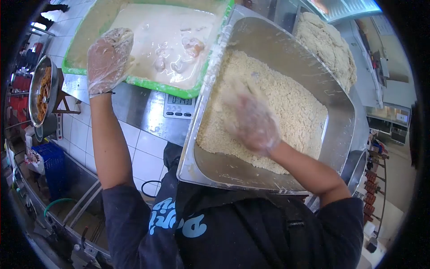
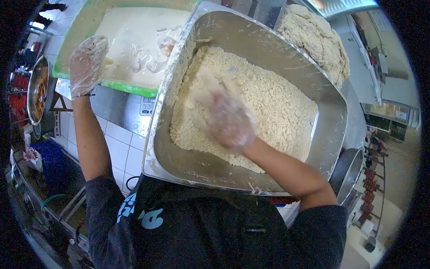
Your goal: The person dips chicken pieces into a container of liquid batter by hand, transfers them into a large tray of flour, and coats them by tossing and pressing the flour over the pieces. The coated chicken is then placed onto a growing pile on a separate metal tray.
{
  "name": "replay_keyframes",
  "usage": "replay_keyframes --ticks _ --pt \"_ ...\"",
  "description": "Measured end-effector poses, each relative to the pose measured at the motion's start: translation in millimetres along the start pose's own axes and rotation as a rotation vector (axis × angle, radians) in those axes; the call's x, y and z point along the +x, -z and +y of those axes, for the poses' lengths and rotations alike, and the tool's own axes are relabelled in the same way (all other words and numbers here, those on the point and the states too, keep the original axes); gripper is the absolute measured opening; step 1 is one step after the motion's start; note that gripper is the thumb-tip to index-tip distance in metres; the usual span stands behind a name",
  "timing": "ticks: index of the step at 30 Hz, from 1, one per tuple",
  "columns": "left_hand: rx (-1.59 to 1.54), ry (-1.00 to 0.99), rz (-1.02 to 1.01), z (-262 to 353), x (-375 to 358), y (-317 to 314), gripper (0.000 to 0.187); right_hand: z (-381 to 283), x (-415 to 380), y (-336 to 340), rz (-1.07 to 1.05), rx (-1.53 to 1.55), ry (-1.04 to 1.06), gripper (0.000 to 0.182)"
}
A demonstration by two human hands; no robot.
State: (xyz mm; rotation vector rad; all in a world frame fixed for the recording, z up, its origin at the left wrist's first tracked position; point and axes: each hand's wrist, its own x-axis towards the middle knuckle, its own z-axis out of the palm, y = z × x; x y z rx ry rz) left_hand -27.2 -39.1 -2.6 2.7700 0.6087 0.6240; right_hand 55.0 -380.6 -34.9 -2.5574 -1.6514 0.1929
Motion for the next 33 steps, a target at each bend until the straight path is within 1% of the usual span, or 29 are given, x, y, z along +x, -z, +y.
replay_keyframes --ticks 1,3,5,7,8,9,10,11,13,14,16,17,18,19,20,21,23,24,26,27,29,32,33 --pt "0.003 -0.012 0.008 -2 -1 -2 0.027 -1 -6 19 0.047 0.043 -0.012 0.053" --pt "0.055 -0.038 0.021 -7 0 -5 0.027 12 -6 40 0.102 -0.055 0.015 0.052" --pt "0.151 -0.083 0.01 -11 0 -7 0.027 31 3 47 0.108 -0.324 0.074 0.055" --pt "0.203 -0.205 -0.008 -10 -1 -2 0.028 13 55 73 -0.279 -0.014 -0.228 0.048" --pt "0.23 -0.264 -0.012 -9 -2 0 0.028 9 68 62 -0.231 0.022 -0.246 0.044" --pt "0.143 -0.157 -0.039 -9 -1 0 0.029 4 81 50 -0.183 0.059 -0.261 0.041" --pt "0.053 -0.066 -0.087 -8 -2 -1 0.031 4 73 1 0.091 -0.014 -0.169 0.037" --pt "-0.034 0.038 -0.103 -9 0 -3 0.032 9 75 -25 0.381 -0.11 -0.052 0.035" --pt "0.091 -0.109 -0.099 -9 -4 -4 0.031 8 66 -25 0.233 -0.057 -0.045 0.038" --pt "0.139 -0.163 -0.057 -11 2 -4 0.03 16 73 -18 0.182 -0.051 -0.022 0.04" --pt "0.22 -0.249 0.02 -14 6 -2 0.027 22 96 24 -0.24 0.304 -0.274 0.045" --pt "0.247 -0.291 0.038 -13 2 -1 0.025 24 95 31 -0.363 0.555 -0.344 0.049" --pt "0.096 -0.174 0.031 -8 -1 -1 0.025 25 95 38 -0.479 0.787 -0.447 0.052" --pt "-0.051 -0.065 0.034 -2 1 -1 0.024 30 94 41 -0.471 1.081 -0.471 0.057" --pt "-0.2 0.041 0.035 2 4 0 0.024 33 96 44 -0.54 1.123 -0.426 0.059" --pt "-0.162 0.003 0.04 3 4 0 0.024 36 98 46 -0.609 1.163 -0.382 0.061" --pt "-0.082 -0.062 0.046 1 3 1 0.024 37 109 47 -0.892 0.714 -0.169 0.06" --pt "-0.121 -0.03 0.043 2 2 2 0.025 37 112 48 -1.016 0.477 -0.057 0.06" --pt "-0.201 0.031 0.038 6 3 4 0.026 38 99 42 -0.959 0.716 -0.156 0.06" --pt "-0.158 0.016 0.036 6 3 4 0.025 38 92 41 -0.926 0.836 -0.207 0.062" --pt "-0.075 -0.016 0.026 6 3 3 0.023 39 80 47 -0.737 0.984 -0.133 0.061" --pt "-0.089 -0.057 0.046 4 2 3 0.023 59 61 72 -0.46 1.243 0.003 0.057" --pt "-0.032 -0.107 0.045 2 2 3 0.022 67 55 86 -0.296 0.881 0.202 0.053"
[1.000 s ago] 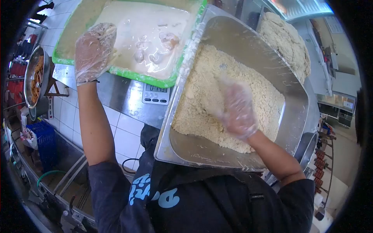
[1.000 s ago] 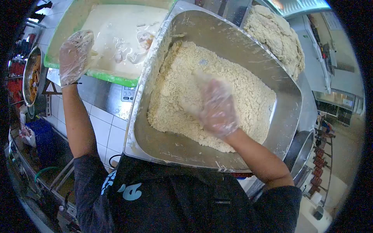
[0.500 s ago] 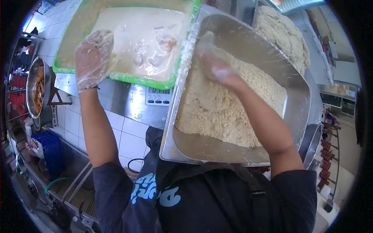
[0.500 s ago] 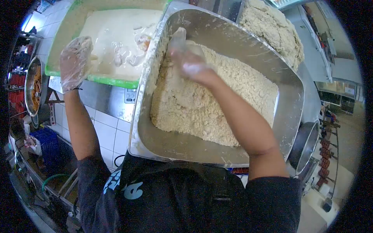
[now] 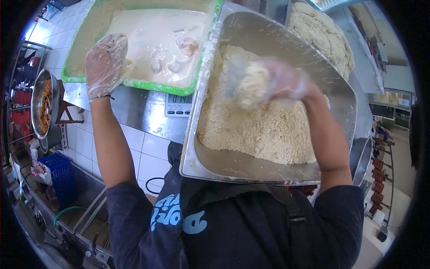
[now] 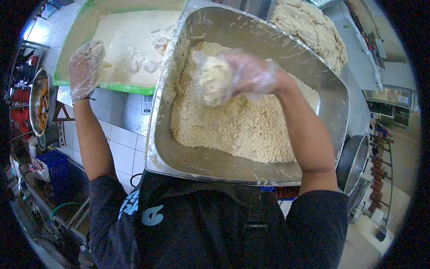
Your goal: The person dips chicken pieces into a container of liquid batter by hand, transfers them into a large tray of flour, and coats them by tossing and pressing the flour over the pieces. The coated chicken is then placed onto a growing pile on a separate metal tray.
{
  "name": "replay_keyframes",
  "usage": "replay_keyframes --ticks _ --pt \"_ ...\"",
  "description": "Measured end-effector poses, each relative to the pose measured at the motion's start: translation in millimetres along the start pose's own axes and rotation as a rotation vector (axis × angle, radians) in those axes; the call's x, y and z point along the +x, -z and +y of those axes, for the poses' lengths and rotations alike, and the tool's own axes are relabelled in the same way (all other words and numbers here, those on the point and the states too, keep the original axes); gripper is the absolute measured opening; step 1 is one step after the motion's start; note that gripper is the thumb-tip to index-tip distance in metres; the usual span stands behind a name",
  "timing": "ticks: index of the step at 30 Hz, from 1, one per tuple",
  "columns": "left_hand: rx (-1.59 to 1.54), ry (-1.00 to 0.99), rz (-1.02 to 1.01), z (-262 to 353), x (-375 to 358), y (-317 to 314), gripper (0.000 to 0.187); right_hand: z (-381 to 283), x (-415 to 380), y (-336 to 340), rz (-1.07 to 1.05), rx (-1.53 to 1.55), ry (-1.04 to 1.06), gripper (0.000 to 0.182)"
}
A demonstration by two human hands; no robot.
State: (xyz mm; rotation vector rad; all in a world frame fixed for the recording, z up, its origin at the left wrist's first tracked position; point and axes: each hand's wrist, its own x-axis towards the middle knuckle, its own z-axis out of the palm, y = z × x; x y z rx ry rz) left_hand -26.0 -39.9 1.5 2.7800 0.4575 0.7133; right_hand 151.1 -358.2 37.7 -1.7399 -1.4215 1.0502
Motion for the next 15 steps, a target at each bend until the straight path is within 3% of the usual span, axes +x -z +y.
replay_keyframes --ticks 1,4,7,8,9,11,13,15 --pt "0.056 -0.051 -0.006 -1 0 0 0.022 -8 -9 11 0.043 -0.402 0.169 0.05" --pt "0.089 -0.11 -0.005 -4 1 -1 0.024 -39 -36 14 0.056 -0.628 0.256 0.047" --pt "0.056 -0.064 -0.019 -4 2 0 0.025 -46 -74 -20 -0.088 -0.344 -0.061 0.041" --pt "0.045 -0.037 -0.026 -2 2 1 0.025 -53 -82 -27 -0.233 -0.242 -0.254 0.036" --pt "0.004 0.019 -0.028 1 2 1 0.025 -47 -82 -38 -0.235 -0.063 -0.165 0.04" --pt "-0.076 0.118 -0.035 7 4 2 0.024 -23 -72 -79 -0.164 0.508 -0.207 0.046" --pt "-0.067 0.084 -0.042 6 4 3 0.024 -34 -27 -105 0.03 0.631 -0.417 0.048" --pt "0.02 0.001 -0.045 4 1 3 0.024 -35 13 -124 0.293 0.316 -0.333 0.048"
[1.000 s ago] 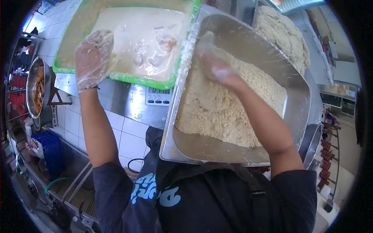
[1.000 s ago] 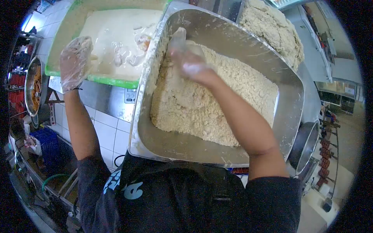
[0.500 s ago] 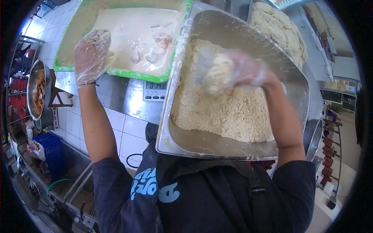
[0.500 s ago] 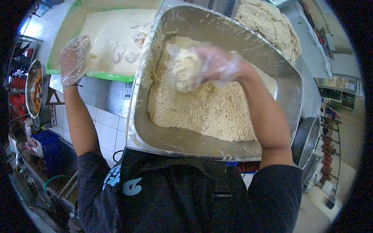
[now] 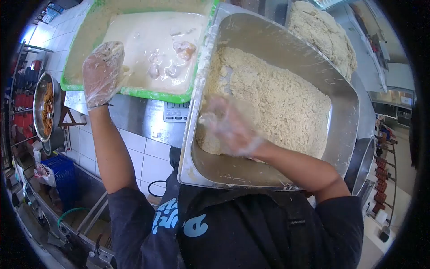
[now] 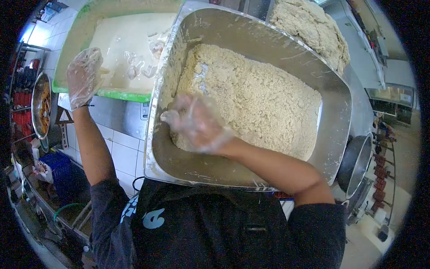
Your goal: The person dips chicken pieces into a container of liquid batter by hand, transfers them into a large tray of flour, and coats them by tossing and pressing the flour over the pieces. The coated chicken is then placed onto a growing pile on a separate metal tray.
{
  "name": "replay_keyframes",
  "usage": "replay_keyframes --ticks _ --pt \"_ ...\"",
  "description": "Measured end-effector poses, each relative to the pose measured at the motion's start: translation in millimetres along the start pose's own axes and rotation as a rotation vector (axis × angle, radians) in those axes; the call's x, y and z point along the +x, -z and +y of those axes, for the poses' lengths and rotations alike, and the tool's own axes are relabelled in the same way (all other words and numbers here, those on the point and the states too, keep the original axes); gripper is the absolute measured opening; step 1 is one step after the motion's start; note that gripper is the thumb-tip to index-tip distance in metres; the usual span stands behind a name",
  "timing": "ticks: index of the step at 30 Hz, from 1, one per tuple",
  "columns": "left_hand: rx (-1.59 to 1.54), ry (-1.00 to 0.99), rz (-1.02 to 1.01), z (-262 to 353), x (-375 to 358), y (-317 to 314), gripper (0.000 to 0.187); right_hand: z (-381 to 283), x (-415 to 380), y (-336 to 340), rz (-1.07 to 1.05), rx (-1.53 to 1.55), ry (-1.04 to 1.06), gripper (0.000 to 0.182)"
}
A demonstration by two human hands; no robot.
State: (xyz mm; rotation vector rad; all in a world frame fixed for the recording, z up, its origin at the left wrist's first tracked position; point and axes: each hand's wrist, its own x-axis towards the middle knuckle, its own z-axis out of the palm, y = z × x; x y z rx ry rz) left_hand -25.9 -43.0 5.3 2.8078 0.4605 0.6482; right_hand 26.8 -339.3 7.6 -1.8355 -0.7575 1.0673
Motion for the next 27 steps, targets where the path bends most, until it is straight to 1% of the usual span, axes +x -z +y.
replay_keyframes --ticks 1,2,3,4,5,7,8,11,12,13,14,15,16,17,18,19,20,21,23,26,27 --pt "0.084 -0.065 0.001 -2 -1 -1 0.024 32 12 -18 0.121 0.005 0.186 0.049" --pt "0.169 -0.128 0.003 -3 0 0 0.024 43 14 -23 0.137 -0.02 0.29 0.049" --pt "0.096 -0.059 0.001 -1 2 2 0.023 50 16 -27 0.154 -0.046 0.393 0.05" --pt "0.021 0.015 0.0 2 3 2 0.022 55 13 -29 0.124 -0.057 0.459 0.05" --pt "-0.056 0.087 -0.006 4 2 2 0.021 59 10 -27 0.077 -0.041 0.478 0.05" --pt "-0.136 0.143 -0.008 6 3 1 0.022 59 7 -20 -0.061 0.059 0.325 0.05" --pt "-0.177 0.171 -0.015 6 3 1 0.022 58 7 -13 -0.133 0.141 0.2 0.05" --pt "-0.119 0.088 -0.002 1 2 0 0.023 60 2 14 -0.284 0.493 -0.209 0.05" --pt "-0.128 0.115 -0.006 2 2 0 0.023 58 -2 25 -0.29 0.677 -0.302 0.05" --pt "-0.138 0.145 -0.007 3 3 1 0.023 52 -4 40 -0.257 0.897 -0.349 0.05" --pt "-0.148 0.175 -0.011 4 3 1 0.023 45 -8 58 -0.202 1.113 -0.382 0.051" --pt "-0.151 0.159 0.002 4 2 1 0.023 33 -6 75 -0.112 1.219 -0.403 0.051" --pt "-0.153 0.142 0.015 3 1 0 0.023 6 1 88 0.183 0.873 -0.526 0.051" --pt "-0.154 0.122 0.029 2 1 0 0.023 3 3 101 0.335 0.621 -0.47 0.051" --pt "-0.168 0.152 0.012 3 2 1 0.023 -1 5 113 0.488 0.344 -0.455 0.051" --pt "-0.183 0.182 -0.004 4 4 2 0.023 5 -2 126 0.512 0.178 -0.284 0.05" --pt "-0.199 0.212 -0.02 6 4 3 0.023 8 -4 127 0.459 -0.026 -0.347 0.05" --pt "-0.176 0.194 -0.015 5 3 1 0.023 8 -5 125 0.401 -0.23 -0.41 0.05" --pt "-0.128 0.153 -0.001 -1 3 -2 0.023 12 -14 121 0.233 -0.445 -0.497 0.052" --pt "-0.066 0.057 0.024 -5 1 -2 0.023 29 -43 100 -0.097 -0.496 -0.587 0.06" --pt "-0.073 0.083 0.025 -4 1 -1 0.024 31 -48 93 -0.202 -0.511 -0.627 0.062"
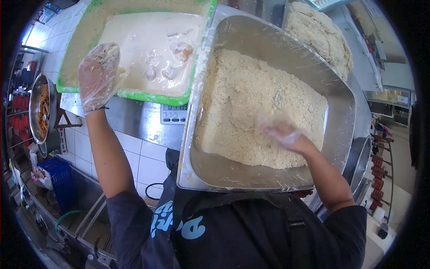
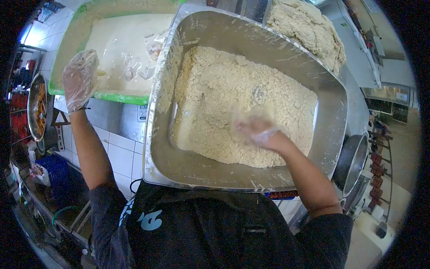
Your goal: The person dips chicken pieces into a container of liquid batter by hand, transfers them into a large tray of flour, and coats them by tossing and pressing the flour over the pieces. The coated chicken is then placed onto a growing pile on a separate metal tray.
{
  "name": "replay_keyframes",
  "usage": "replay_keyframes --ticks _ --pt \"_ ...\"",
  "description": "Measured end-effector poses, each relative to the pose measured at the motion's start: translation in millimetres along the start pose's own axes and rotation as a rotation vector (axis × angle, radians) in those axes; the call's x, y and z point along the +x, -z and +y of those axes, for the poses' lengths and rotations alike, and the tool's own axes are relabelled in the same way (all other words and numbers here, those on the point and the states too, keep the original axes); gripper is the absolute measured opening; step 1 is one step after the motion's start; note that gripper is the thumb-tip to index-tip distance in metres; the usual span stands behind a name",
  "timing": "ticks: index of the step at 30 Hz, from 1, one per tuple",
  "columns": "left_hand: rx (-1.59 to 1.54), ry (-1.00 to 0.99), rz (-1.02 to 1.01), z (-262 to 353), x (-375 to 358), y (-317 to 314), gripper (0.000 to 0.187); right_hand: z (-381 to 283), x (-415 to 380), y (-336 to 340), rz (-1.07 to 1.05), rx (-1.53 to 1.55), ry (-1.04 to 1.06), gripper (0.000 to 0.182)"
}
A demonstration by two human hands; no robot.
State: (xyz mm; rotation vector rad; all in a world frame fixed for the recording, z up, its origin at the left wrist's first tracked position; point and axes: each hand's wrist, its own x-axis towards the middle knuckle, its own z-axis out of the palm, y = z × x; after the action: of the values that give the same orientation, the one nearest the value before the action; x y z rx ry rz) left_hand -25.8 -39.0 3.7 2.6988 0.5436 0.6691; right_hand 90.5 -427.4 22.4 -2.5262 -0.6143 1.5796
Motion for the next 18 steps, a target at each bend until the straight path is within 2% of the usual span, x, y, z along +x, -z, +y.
replay_keyframes --ticks 2,5,6,9,11,12,14,15,17,18 --pt "-0.016 0.044 -0.008 7 2 0 0.024 -10 -1 -15 -0.182 -0.069 -0.091 0.07" --pt "-0.052 0.073 -0.029 6 2 -1 0.026 -40 5 -36 -0.284 0.415 0.092 0.074" --pt "-0.011 0.042 -0.026 4 3 -2 0.027 -63 5 -32 -0.331 0.472 0.053 0.076" --pt "0.085 -0.029 -0.005 -6 1 -5 0.028 -89 27 -45 -0.289 0.643 0.11 0.076" --pt "0.108 -0.052 0.018 -11 0 -7 0.028 -93 48 -57 -0.227 0.829 0.058 0.076" --pt "0.071 -0.015 0.004 -8 1 -5 0.028 -94 56 -59 -0.207 0.96 -0.05 0.077" --pt "-0.014 0.054 -0.026 3 1 -2 0.028 -81 75 -68 -0.222 1.197 0.058 0.081" --pt "0.0 0.052 -0.031 5 2 -1 0.028 -64 88 -74 -0.258 1.289 0.285 0.086" --pt "0.029 0.053 -0.044 7 1 2 0.028 -49 83 -58 -0.466 1.501 0.582 0.085" --pt "0.032 0.042 -0.04 6 2 2 0.028 -50 64 -35 -0.643 1.627 0.646 0.08"
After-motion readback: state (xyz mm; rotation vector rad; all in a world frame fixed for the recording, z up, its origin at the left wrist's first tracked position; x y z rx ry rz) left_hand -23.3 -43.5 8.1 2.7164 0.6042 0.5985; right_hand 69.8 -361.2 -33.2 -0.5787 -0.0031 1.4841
